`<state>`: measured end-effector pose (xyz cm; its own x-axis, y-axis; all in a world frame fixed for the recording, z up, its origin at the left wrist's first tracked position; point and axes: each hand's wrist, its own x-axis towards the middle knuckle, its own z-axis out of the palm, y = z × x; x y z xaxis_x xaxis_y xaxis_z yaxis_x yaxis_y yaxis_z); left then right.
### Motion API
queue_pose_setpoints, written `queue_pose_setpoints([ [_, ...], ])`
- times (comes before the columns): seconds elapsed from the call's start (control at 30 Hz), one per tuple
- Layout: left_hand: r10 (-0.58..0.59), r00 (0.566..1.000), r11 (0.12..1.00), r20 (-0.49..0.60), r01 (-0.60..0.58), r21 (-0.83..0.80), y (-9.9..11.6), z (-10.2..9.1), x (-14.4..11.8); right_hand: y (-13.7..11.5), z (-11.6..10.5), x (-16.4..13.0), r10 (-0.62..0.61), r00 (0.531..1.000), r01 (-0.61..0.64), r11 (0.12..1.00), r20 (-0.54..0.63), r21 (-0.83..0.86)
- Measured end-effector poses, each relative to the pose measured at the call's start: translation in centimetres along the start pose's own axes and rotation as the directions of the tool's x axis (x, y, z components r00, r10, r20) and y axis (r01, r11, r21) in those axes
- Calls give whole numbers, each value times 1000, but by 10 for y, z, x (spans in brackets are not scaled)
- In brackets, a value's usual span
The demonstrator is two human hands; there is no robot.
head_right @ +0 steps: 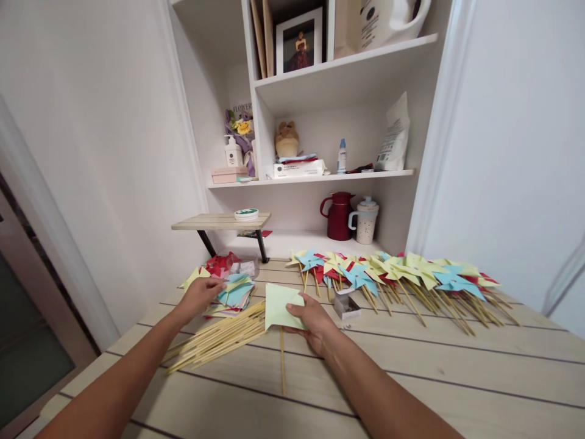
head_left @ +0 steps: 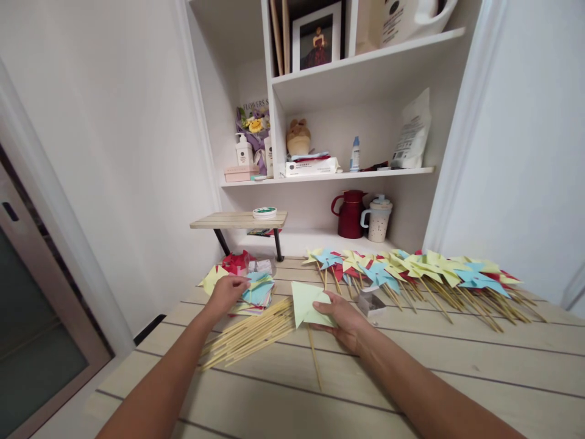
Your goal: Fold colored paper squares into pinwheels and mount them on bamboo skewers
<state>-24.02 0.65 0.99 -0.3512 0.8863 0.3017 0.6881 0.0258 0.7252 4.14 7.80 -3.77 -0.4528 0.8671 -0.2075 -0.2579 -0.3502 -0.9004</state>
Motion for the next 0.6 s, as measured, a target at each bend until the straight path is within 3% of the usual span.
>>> queue_pose_setpoints([
  [0.13,-78,996,992,35,81,-96,3,-1,-7,-1,-1,0,8,1000,-8,1000,-2,2],
  [0.33,-198,976,967,-93,179,-183,-3,0,-4,-1,-4,2,28,999,-28,999,22,35],
  [0.47,-227,955,963,-190,190,-191,-11,3,-2,0,-6,3,33,999,-33,999,15,30],
  [0.6,-182,956,973,-231,140,-186,-13,7,-3,1,-6,3,27,999,-27,1000,30,7],
])
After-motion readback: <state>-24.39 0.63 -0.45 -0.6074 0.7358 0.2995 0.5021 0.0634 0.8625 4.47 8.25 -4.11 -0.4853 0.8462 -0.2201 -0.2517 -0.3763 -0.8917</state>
